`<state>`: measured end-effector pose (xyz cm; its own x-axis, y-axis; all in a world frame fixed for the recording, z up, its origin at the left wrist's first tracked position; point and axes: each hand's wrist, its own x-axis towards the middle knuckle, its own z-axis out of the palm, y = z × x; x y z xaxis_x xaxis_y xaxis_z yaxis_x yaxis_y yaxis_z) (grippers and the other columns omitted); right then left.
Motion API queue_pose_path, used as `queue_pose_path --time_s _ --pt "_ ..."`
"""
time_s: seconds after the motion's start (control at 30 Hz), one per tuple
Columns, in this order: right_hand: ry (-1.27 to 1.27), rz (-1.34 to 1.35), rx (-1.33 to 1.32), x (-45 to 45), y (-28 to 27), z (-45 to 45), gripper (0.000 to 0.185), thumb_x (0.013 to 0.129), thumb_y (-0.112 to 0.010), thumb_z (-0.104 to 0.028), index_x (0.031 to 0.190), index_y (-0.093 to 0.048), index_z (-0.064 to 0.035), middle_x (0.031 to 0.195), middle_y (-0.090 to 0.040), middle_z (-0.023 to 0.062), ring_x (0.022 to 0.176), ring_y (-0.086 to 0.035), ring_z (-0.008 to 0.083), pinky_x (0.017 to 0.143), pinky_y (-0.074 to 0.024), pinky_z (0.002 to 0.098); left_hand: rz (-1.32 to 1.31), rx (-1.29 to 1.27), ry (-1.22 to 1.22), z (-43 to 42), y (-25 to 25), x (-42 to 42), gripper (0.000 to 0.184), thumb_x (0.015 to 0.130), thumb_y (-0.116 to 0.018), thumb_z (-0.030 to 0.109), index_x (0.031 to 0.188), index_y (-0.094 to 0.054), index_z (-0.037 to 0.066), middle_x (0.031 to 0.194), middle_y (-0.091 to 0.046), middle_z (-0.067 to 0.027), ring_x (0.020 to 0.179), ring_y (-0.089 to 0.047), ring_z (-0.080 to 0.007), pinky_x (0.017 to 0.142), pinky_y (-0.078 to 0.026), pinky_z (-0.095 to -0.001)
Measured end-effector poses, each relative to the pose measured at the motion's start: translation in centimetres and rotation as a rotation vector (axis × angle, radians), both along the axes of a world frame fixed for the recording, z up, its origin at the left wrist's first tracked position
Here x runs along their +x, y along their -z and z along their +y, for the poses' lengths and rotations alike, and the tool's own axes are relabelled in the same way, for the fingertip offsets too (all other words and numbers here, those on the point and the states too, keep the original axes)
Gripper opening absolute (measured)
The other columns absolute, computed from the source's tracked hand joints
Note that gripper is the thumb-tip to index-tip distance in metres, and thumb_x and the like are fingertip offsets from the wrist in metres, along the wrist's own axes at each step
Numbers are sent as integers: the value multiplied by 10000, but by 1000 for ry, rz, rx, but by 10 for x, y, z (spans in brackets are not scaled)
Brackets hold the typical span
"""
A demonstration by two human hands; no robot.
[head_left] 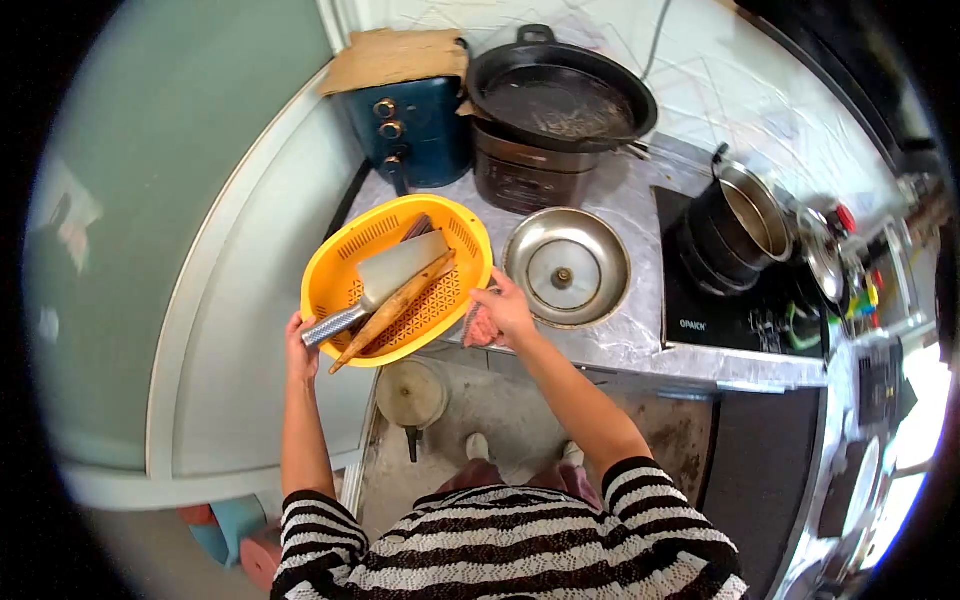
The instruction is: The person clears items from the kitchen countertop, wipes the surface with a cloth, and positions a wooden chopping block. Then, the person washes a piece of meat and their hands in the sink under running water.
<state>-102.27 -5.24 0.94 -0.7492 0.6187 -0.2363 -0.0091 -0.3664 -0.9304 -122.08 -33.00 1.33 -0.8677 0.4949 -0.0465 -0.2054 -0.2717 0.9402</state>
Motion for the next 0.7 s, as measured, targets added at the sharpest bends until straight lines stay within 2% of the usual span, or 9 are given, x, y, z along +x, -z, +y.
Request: queue_pose_path --time_s 0.13,0.2,0.27,0.33,0.4,0.53,0.57,0.63,0.7 --pt "56 38 -81 -11 -3 0 464 757 -547 -3 1200 -422 -66 807 -572 68 625 -542 113 527 -460 248 -73 -30 112 1 26 -34 126 805 -499 129 905 -506 52 838 -568 -33 768 -551 -124 712 -434 -245" --pt "144 -5 160 -19 7 0 463 749 -576 -59 1189 -432 -74 776 -568 78 606 -535 117 515 -451 246 -145 27 6 1 58 -59 220 834 -490 223 984 -501 61 946 -553 -63 903 -525 -150 800 -404 -282" --pt "119 -209 233 -5 -39 -6 494 725 -620 -136 1181 -442 -71 741 -561 89 601 -530 129 534 -449 261 -167 1 111 7 52 -65 290 839 -485 273 1039 -480 62 1011 -529 -76 963 -497 -172 840 -379 -322" --pt "209 -209 271 -4 -11 -8 531 704 -646 -188 1171 -445 -36 760 -561 97 650 -532 141 587 -447 278 -184 -35 191 0 40 -71 361 845 -480 323 1095 -458 63 1076 -505 -89 1024 -469 -194 879 -354 -361" --pt "268 -120 175 13 -15 -14 528 682 -648 -188 1143 -470 -1 873 -585 147 751 -561 168 698 -438 273 -280 -172 9 -10 32 -73 415 845 -473 351 1128 -433 51 1150 -464 -96 1067 -445 -217 901 -331 -419" --pt "271 -1 -108 62 -4 -12 479 721 -624 -196 1138 -470 -19 898 -577 93 753 -554 172 619 -453 306 167 -177 -282 -31 -4 -44 351 857 -458 302 1063 -458 18 1178 -454 -102 1082 -441 -219 923 -325 -414" --pt "272 -60 -195 80 -8 -12 405 747 -602 -202 1102 -488 -44 852 -575 62 666 -551 170 542 -444 296 271 -224 -350 -34 -21 -36 314 864 -450 265 1053 -462 14 1173 -458 -104 1074 -449 -220 918 -339 -393" --pt "306 48 -280 120 -8 -9 367 759 -594 -213 1077 -499 -57 838 -572 59 658 -547 166 527 -440 293 382 -247 -401 -28 -51 -17 278 871 -443 227 1044 -466 10 1169 -462 -105 1065 -457 -221 914 -353 -372" --pt "376 139 -369 161 -21 -8 287 785 -581 -215 1013 -514 -55 812 -567 64 663 -556 166 543 -458 298 680 -279 -484 -16 -73 15 193 872 -431 135 998 -484 -1 1152 -473 -113 1020 -489 -215 884 -390 -330"
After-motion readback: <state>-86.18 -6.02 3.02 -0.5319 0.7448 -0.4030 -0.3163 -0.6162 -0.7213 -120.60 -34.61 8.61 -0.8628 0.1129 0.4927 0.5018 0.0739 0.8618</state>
